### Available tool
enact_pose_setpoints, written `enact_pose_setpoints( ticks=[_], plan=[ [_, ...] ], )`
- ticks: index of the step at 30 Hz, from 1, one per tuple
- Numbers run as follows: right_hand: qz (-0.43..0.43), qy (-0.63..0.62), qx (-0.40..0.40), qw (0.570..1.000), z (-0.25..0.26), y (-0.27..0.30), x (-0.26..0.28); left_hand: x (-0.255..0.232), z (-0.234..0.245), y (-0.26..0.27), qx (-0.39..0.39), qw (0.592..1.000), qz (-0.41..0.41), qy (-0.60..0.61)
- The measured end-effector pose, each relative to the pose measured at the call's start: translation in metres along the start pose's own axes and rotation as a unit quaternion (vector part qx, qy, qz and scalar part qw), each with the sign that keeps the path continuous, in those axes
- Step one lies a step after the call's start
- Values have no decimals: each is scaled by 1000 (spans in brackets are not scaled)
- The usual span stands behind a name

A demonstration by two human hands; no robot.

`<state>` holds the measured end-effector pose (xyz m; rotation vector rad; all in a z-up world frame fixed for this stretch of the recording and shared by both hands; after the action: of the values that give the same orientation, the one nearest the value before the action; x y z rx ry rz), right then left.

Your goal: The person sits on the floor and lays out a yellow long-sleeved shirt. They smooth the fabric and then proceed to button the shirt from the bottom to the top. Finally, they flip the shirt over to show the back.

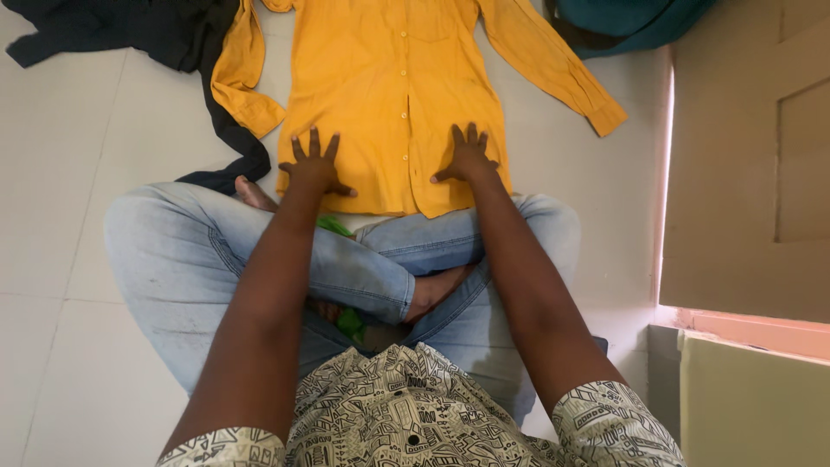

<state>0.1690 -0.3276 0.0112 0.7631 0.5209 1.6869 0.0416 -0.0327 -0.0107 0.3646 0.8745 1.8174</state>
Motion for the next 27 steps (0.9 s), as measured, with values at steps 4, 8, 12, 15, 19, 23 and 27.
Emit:
enact_pose_setpoints(
  ticks=[4,8,12,15,19,23,27],
  plan=[
    [-9,-7,16,1000,-2,8,5,-1,-9,0,20,1000,9,-19],
    [-12,1,8,1000,-5,8,4,-2,-16,-4,25,999,9,-18],
    [-8,6,8,1000,-10,4,0,-3,-17,-1,31,999,12,-20],
    [34,43,-38,998,-15,-3,-5,-4,-16,0,35,999,13,-18],
    [111,50,-319,940,12,7,-7,-4,-14,-3,35,999,11,-15],
    [102,-63,-232,965,31,10,1,-4,-18,-6,45,999,14,-12],
    [269,-471,-223,810,45,-10,25,-3,-20,-7,41,999,14,-9]
  ],
)
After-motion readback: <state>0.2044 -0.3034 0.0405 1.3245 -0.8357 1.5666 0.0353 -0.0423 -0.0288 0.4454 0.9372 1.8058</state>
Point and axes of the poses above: each hand's wrist, its own y-axis away from the middle knuckle, its own z-axis out of the back of the hand, x = y × z, the point moved 2 cm from there along -y, towards the middle knuckle, and after that the axes turned 13 degrees about x, right-handed, at the moved point
